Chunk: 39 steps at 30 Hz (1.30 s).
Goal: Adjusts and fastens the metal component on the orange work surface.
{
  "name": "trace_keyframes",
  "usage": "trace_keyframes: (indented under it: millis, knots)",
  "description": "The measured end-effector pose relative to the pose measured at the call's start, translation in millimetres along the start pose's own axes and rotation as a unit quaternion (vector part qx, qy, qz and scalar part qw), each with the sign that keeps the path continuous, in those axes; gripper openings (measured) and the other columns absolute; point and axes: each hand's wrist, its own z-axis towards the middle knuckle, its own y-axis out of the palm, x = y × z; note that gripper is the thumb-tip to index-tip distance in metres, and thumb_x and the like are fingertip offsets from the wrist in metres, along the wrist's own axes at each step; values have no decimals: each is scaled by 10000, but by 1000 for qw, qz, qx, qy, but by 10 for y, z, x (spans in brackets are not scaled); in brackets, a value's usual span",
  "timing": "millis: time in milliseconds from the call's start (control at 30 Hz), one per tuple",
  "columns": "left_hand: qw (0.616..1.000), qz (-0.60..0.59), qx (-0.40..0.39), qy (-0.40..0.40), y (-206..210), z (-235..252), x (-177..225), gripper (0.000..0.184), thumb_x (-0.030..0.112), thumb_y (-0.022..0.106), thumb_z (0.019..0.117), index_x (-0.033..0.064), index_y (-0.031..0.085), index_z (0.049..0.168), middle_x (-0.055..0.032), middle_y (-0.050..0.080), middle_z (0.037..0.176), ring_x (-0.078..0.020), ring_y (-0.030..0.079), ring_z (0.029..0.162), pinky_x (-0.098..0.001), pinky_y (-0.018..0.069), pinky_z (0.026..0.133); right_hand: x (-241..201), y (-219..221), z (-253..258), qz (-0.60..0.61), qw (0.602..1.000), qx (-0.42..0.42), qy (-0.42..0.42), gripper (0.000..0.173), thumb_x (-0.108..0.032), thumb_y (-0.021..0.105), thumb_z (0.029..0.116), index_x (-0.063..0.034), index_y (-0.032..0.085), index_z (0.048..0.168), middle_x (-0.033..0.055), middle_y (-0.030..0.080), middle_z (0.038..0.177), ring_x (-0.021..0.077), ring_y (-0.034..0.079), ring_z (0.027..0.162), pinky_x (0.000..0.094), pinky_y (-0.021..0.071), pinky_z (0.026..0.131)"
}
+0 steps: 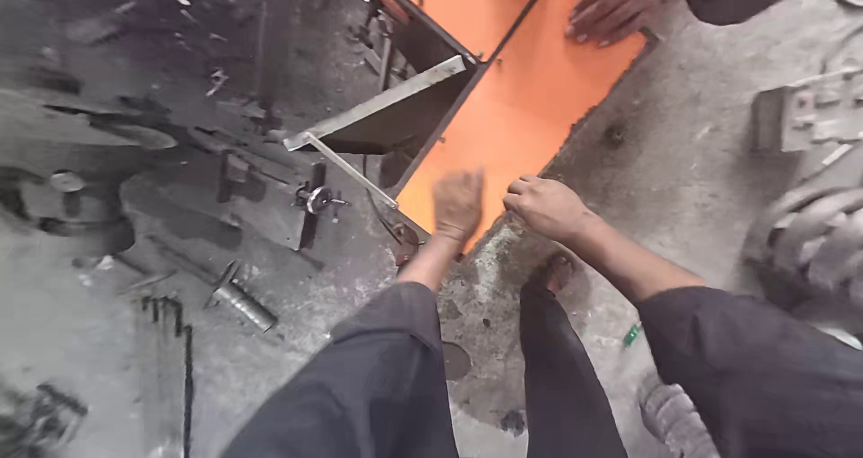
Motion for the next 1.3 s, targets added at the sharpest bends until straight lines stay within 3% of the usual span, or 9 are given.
trace_keyframes:
  millis: [67,167,233,267,533,800,967,1133,1300]
  knots:
    - [998,-37,29,45,174,-98,79,414,195,604,944,143,666,1350,-128,691,914,-343,655,841,-509,512,721,29,5,23,2,1000,-10,19,92,-15,640,945,-56,722,940,132,684,967,326,683,964,469,596,767]
    - [997,-54,-9,48,78,-290,107,412,221,593,979,144,638,1381,-121,676,949,-332,643,880,-515,522,777,-43,1,-46,16,997,-24,78,108,-108,621,1003,-47,706,976,165,677,959,356,703,928,520,599,772]
    - [995,-38,59,70,180,9,-5,353,224,594,968,155,690,1301,-99,671,895,-310,641,828,-487,511,719,131,-72,114,-2,995,10,101,124,-158,659,997,-52,702,949,153,673,926,339,705,903,503,602,772]
    - [996,-42,50,64,171,-138,40,340,217,597,970,152,697,1288,-100,668,889,-310,643,823,-492,518,713,54,-10,26,10,994,-6,105,123,-160,669,994,-50,699,946,150,672,931,337,700,917,501,600,792]
    - [993,-37,78,77,222,-135,6,323,225,586,979,144,716,1263,-91,651,807,-304,630,764,-462,491,675,161,-106,199,30,995,-95,-3,102,-91,642,994,-70,735,956,142,691,1005,332,691,997,494,586,863]
    - [990,-42,55,120,168,-79,-130,324,218,583,994,143,703,1285,-104,645,808,-316,624,763,-454,483,668,237,-179,206,41,992,-120,11,107,-102,662,988,-103,767,966,129,713,1035,337,699,1001,532,575,873]
    - [980,-45,9,194,52,65,-502,342,177,501,1038,126,671,1330,-144,645,839,-353,635,798,-497,513,728,115,-234,346,-14,984,-175,29,113,-129,651,998,-82,736,940,161,689,1007,379,693,955,563,571,788]
    - [980,-48,21,191,59,55,-513,339,194,523,1029,130,682,1321,-131,660,851,-335,644,815,-471,516,741,44,-249,269,-48,987,-142,-48,134,17,573,1000,-9,696,952,198,673,983,412,674,988,533,567,799]
    - [980,-49,30,192,75,62,-506,334,205,509,1036,128,686,1309,-123,646,827,-327,632,786,-456,508,717,109,-253,239,-34,992,-120,-36,103,-35,605,1006,-18,681,939,196,684,959,404,698,959,544,578,795]
